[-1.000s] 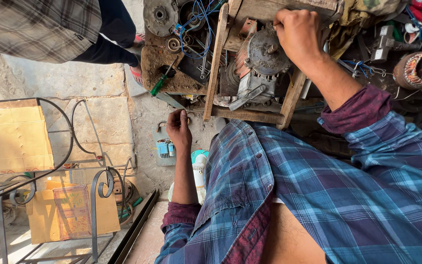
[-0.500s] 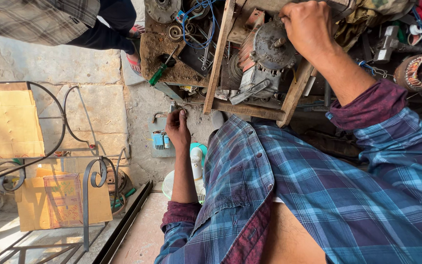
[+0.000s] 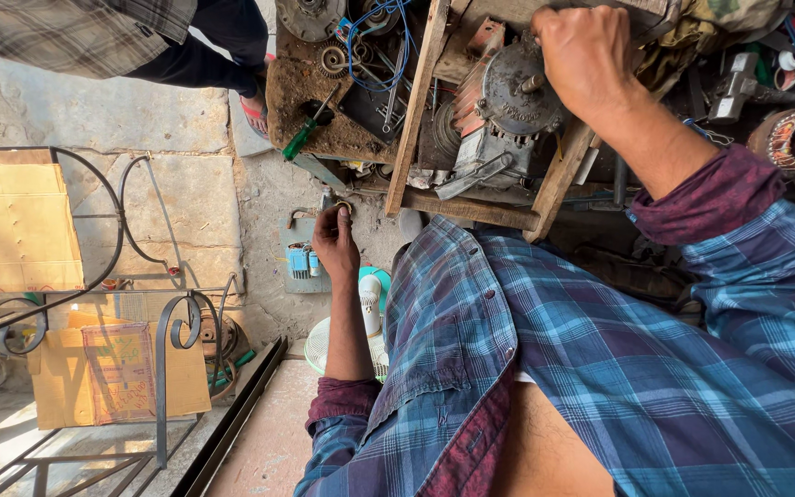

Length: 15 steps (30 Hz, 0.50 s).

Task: The person assembles and secures a motor component using a hammer and a metal rod. They repeatedly tap the part into place, then wipe the motor with a cloth and continue adjusting the assembly.

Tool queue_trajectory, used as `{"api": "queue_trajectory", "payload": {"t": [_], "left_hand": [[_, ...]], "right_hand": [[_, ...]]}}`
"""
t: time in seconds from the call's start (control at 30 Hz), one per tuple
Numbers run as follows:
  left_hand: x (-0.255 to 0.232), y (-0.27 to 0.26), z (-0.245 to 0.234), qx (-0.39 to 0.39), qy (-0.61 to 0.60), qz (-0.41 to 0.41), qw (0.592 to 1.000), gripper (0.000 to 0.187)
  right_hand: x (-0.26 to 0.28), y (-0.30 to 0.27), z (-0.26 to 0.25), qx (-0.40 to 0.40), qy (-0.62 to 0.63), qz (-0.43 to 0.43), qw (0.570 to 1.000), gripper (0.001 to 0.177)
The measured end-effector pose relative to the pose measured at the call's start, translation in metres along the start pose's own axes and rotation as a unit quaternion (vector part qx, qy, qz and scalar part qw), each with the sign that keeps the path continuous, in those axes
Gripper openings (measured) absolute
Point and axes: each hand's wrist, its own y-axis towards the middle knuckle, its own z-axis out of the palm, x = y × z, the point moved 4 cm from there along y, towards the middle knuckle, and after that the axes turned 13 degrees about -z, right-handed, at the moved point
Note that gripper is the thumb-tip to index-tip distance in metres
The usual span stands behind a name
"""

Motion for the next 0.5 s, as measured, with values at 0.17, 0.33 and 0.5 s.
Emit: {"api": "queue_trajectory", "payload": {"t": [0.17,0.33,0.5], "left_hand": [[-0.02,-0.001,0.011,0.015,-0.008,0.024,1.0,0.024],[-0.094,-0.012,0.046,0.054,0.03,0.085,0.994,0.019],[-0.199,-0.024,0.109,0.119,0.099,0.263,0.952,0.013]], "right_hand": [[0.002,-0.011,0.024,-0.032,0.021,0.016,0.999,0.016],[0.013,-0.022,0.034,-0.123,0.024,0.031,0.992,0.011],[0.018,-0.025,0.018,-0.193,0.128,0.089,0.969,0.009]]}}
